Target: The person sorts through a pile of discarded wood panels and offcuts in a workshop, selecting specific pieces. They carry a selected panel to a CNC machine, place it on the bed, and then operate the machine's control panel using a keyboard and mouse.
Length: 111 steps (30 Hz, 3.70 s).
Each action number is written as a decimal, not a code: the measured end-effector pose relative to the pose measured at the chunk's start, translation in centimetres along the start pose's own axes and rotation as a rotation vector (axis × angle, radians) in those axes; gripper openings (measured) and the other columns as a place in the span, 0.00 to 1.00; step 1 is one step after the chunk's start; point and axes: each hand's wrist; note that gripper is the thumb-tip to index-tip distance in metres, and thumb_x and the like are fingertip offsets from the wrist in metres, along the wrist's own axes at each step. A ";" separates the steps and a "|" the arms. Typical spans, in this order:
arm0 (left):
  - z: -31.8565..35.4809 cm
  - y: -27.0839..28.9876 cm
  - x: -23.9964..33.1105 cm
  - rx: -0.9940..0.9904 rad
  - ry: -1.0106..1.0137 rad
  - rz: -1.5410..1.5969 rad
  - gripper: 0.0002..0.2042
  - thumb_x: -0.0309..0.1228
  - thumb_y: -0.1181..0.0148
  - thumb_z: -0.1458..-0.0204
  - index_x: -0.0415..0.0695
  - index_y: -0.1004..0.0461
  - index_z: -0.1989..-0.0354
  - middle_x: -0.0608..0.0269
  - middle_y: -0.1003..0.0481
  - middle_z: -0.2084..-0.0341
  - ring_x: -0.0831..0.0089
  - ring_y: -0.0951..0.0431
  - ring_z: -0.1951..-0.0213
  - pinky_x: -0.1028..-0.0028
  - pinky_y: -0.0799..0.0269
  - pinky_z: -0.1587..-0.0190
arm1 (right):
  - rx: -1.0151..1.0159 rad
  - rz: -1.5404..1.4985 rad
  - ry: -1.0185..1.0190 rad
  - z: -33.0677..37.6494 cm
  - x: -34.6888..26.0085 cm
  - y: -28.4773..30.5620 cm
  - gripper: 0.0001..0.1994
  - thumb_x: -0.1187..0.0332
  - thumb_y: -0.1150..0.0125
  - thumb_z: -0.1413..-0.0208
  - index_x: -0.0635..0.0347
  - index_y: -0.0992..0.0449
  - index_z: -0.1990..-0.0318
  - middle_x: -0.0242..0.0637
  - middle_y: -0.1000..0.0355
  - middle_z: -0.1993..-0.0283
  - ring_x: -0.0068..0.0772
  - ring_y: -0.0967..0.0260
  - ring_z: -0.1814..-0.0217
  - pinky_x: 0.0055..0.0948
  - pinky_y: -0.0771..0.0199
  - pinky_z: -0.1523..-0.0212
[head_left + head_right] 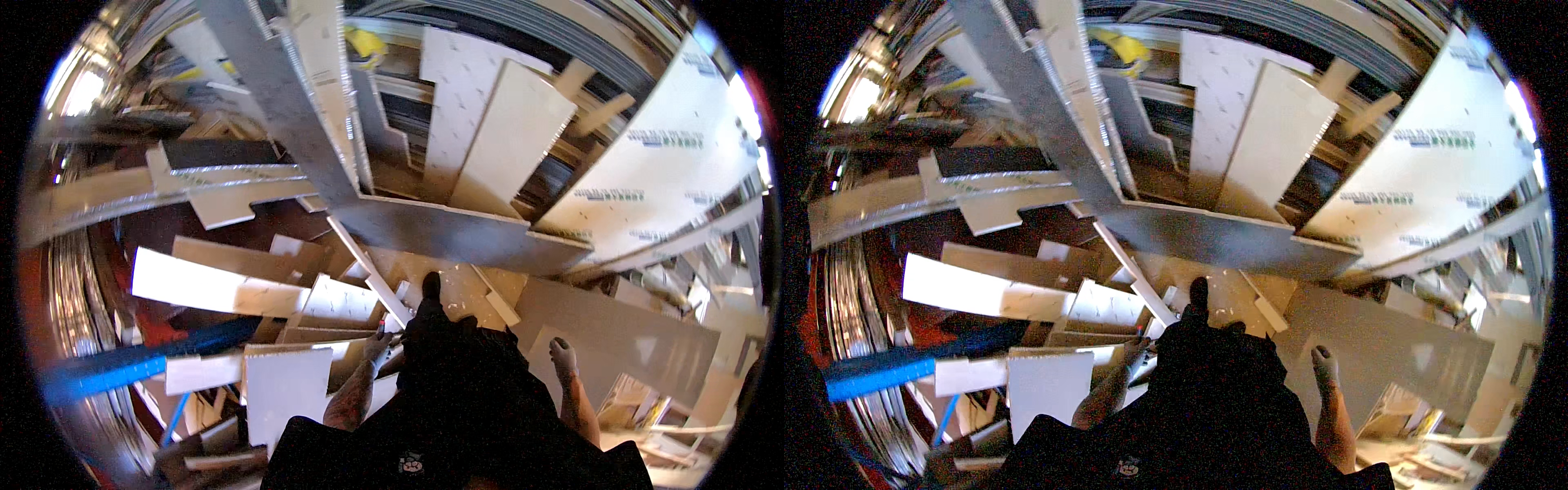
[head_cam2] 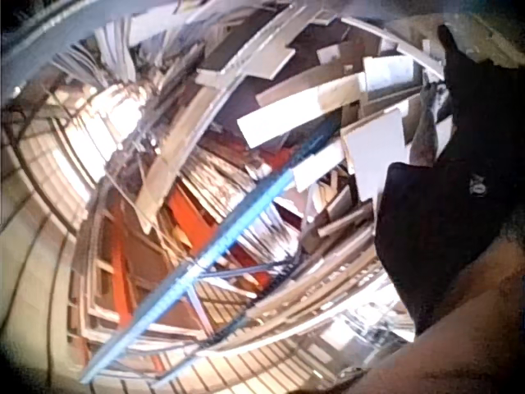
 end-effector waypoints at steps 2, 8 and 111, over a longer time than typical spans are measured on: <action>-4.1 1.5 -2.0 -0.112 0.053 -0.037 0.17 0.45 0.38 0.45 0.44 0.20 0.59 0.68 0.27 0.82 0.78 0.32 0.86 0.73 0.38 0.85 | 0.052 -0.054 -0.035 1.5 2.9 0.2 0.17 0.62 0.38 0.40 0.64 0.23 0.48 0.34 0.25 0.67 0.23 0.33 0.69 0.27 0.33 0.69; -3.7 -0.5 4.6 -0.144 0.045 -0.259 0.17 0.47 0.37 0.47 0.44 0.24 0.66 0.67 0.30 0.85 0.77 0.35 0.87 0.73 0.40 0.86 | 0.211 -0.070 -0.006 1.4 20.2 1.9 0.17 0.60 0.37 0.42 0.62 0.22 0.50 0.30 0.24 0.66 0.23 0.30 0.68 0.25 0.32 0.70; -1.6 -21.5 25.2 -0.593 -0.584 -1.011 0.10 0.36 0.40 0.45 0.43 0.29 0.65 0.62 0.27 0.83 0.74 0.29 0.84 0.72 0.32 0.82 | 1.128 -0.276 -0.031 10.7 17.5 8.2 0.18 0.67 0.38 0.44 0.71 0.24 0.49 0.49 0.22 0.53 0.36 0.24 0.50 0.32 0.27 0.46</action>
Point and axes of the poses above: each hand's wrist, its own z-axis away from the middle knuckle, its own y-axis out of the back of the hand, x = y × z
